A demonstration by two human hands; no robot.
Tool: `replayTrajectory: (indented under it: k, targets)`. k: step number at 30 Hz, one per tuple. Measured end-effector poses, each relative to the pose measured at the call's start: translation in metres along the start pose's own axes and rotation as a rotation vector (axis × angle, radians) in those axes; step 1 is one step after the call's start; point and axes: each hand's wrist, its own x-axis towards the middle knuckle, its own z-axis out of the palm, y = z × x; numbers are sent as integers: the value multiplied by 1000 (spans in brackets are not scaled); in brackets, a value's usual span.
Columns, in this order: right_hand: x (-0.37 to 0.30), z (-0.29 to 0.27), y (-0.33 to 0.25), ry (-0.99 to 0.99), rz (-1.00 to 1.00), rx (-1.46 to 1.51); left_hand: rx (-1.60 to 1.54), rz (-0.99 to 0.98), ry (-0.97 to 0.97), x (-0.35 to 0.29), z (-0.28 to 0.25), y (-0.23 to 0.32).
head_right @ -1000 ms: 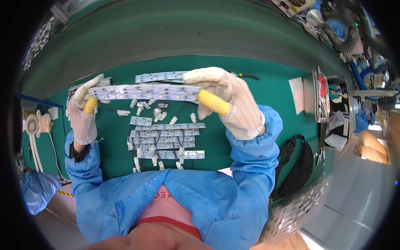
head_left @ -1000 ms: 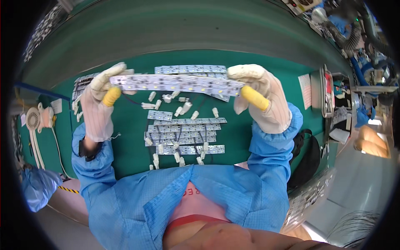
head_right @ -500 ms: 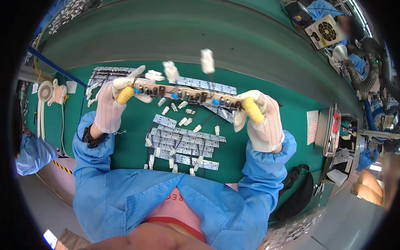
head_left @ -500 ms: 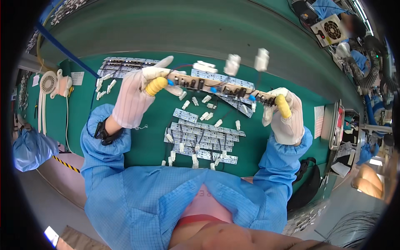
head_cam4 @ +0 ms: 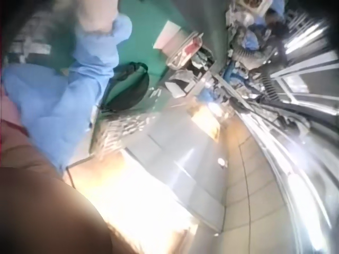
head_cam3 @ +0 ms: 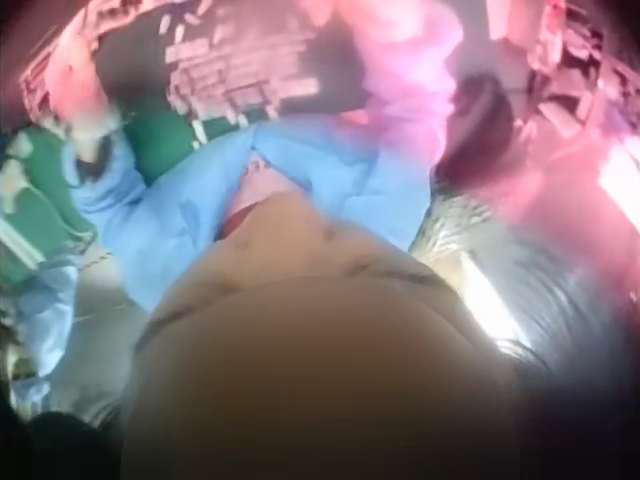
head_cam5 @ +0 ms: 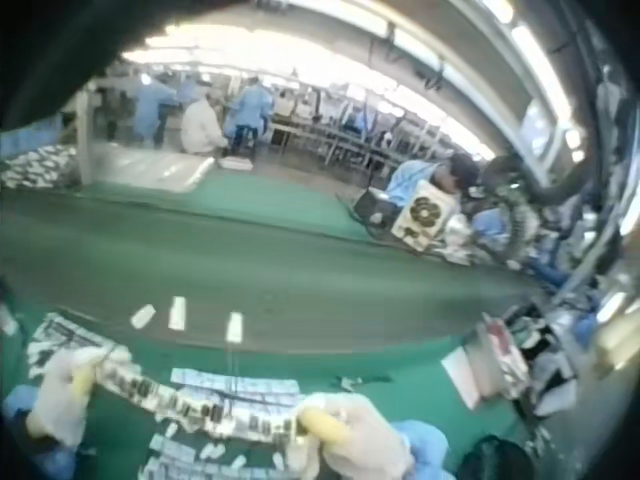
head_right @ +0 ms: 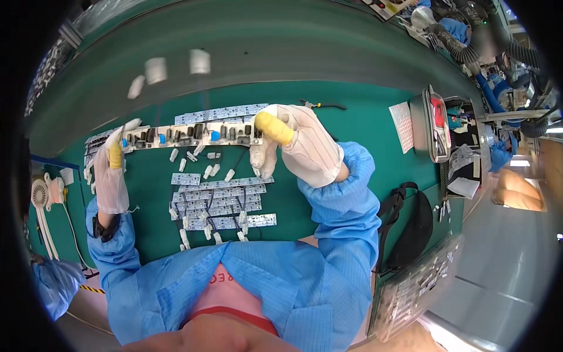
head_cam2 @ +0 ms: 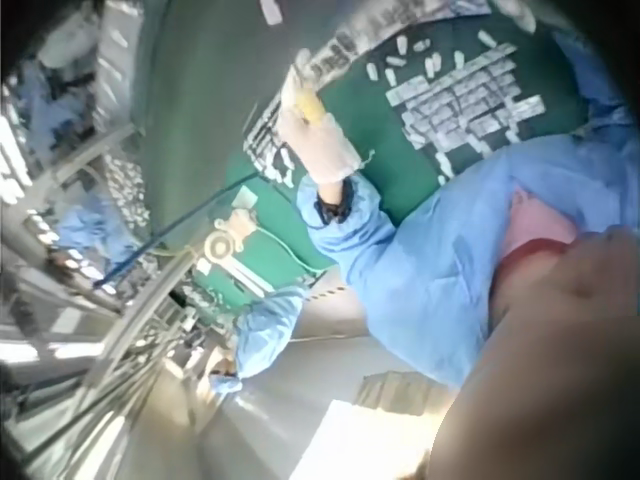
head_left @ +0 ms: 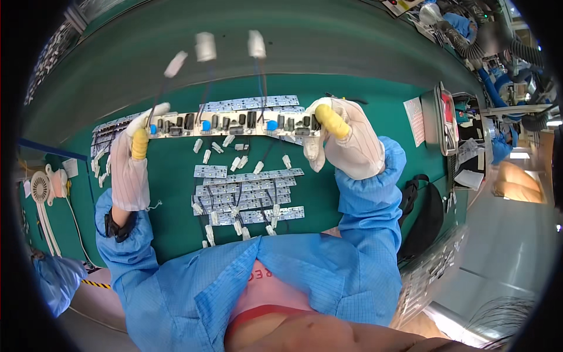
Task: Inspecting and separating small circuit board components from a larger panel using hand tools.
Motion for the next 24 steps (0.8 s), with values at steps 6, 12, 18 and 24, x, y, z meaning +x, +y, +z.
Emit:
replayTrajectory:
  k: [6,12,18,24]
  targets:
    - [5,-3,-3,5,113,-39,152,96,-97,3,-13,-3]
    - [12,5,1,134,88,-178,-398,-82,-129,-3,-8,-9]
    - [12,15,3,45,94,-211,-494,6,-22,3,-9,-32]
    - [8,7,1,42,5,-211,-76,-186,294,30,-130,-107]
